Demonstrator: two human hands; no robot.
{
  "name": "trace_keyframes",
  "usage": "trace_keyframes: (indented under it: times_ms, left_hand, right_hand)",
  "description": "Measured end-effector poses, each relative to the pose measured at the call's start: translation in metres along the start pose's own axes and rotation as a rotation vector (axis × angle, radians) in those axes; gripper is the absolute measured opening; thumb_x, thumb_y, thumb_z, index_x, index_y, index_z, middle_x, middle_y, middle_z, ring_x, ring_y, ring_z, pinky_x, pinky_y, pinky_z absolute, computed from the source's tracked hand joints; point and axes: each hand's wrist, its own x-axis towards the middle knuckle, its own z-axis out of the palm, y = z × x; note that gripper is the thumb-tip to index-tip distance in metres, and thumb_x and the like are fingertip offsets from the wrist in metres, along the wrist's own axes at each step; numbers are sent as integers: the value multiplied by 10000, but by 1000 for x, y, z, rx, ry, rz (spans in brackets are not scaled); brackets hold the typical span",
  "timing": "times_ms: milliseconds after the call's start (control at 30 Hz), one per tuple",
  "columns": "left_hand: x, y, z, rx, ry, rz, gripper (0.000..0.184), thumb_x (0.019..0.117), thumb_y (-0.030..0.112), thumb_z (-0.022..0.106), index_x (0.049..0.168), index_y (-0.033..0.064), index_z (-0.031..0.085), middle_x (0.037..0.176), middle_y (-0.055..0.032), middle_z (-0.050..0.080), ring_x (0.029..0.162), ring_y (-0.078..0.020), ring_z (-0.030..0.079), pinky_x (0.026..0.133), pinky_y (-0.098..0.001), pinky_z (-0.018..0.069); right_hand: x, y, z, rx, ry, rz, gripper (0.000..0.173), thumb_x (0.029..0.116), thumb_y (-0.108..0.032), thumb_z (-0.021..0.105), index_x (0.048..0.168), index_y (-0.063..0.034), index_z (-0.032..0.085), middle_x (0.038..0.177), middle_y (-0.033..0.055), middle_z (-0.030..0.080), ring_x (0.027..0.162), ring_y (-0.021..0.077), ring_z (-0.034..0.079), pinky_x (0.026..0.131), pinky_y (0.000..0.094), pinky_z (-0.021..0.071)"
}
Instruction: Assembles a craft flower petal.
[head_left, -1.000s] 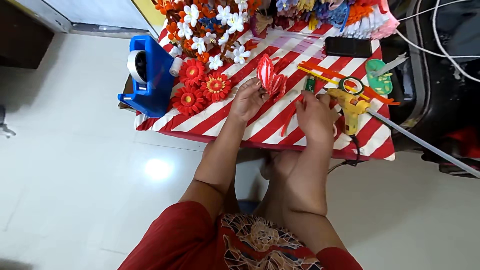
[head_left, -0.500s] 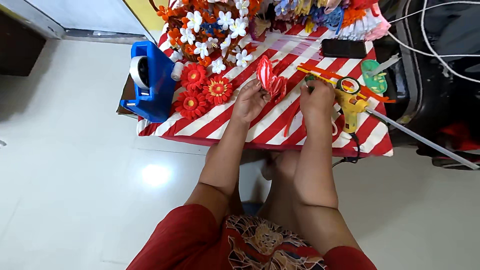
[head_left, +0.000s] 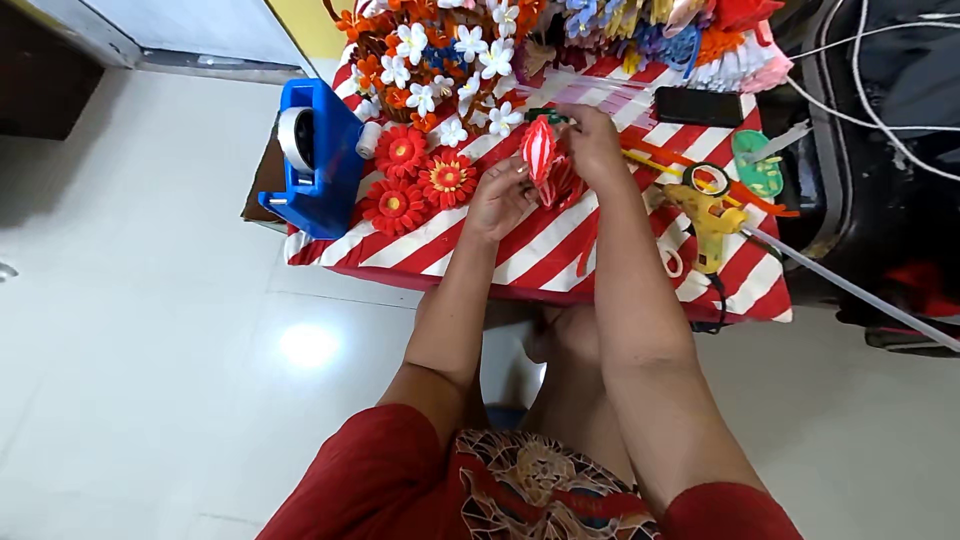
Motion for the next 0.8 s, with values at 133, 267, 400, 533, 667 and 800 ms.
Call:
trace_keyframes:
  times_ms: [133, 267, 400, 533, 667, 800]
  left_hand:
    - [3, 0, 1, 7, 44, 12, 187, 964, 109, 527, 896, 121, 701, 845, -12, 713, 734, -84, 660, 687, -246, 549]
    - [5, -4, 5, 2, 66, 22, 159, 946, 113, 558, 904, 143, 709, 884, -3, 730, 774, -81, 678, 712, -256, 564]
    - [3, -1, 6, 4, 89, 9, 179, 944, 82, 547, 898, 133, 713, 896, -15, 733, 783, -86, 684, 718, -256, 570]
    - [1, 2, 4, 1, 55, 16, 188, 962, 96, 539, 886, 130, 708, 860, -7, 723, 747, -73, 669, 682, -233, 552]
    - [1, 3, 3, -4, 53, 20, 201, 958, 89, 531, 886, 134, 713, 865, -9, 727, 763, -82, 678, 696, -249, 561]
    - [0, 1, 3, -11, 56, 16, 169, 951, 87, 545, 893, 127, 699, 867, -16, 719, 767, -91, 675, 709, -256, 562]
  right_hand:
    - [-9, -19, -2, -332, -124, 10, 348, 958, -37, 630, 1302, -42, 680, 1316, 324, 579, 1267, 515, 523, 1013, 684, 427]
    - [-25, -32, 9, -522, -355, -33, 305, 949, -137, 661, 1226, -10, 688, 1310, 271, 605, 1274, 475, 538, 964, 705, 431]
    - [-17, -19, 22, -568, -411, -47, 321, 963, -147, 645, 1242, 11, 659, 1327, 273, 575, 1253, 469, 551, 938, 690, 465]
    - [-18, -16, 15, -453, -336, 1, 357, 929, -70, 657, 1279, -5, 640, 1260, 298, 598, 1219, 485, 565, 947, 687, 463]
    - [-49, -41, 2, -491, -226, 224, 428, 975, -187, 646, 1350, -2, 555, 1145, 297, 669, 1115, 499, 641, 885, 687, 489]
    - [-68, -36, 22, -422, -187, 325, 462, 949, -187, 684, 1358, -30, 537, 1125, 277, 676, 1082, 482, 658, 868, 671, 507]
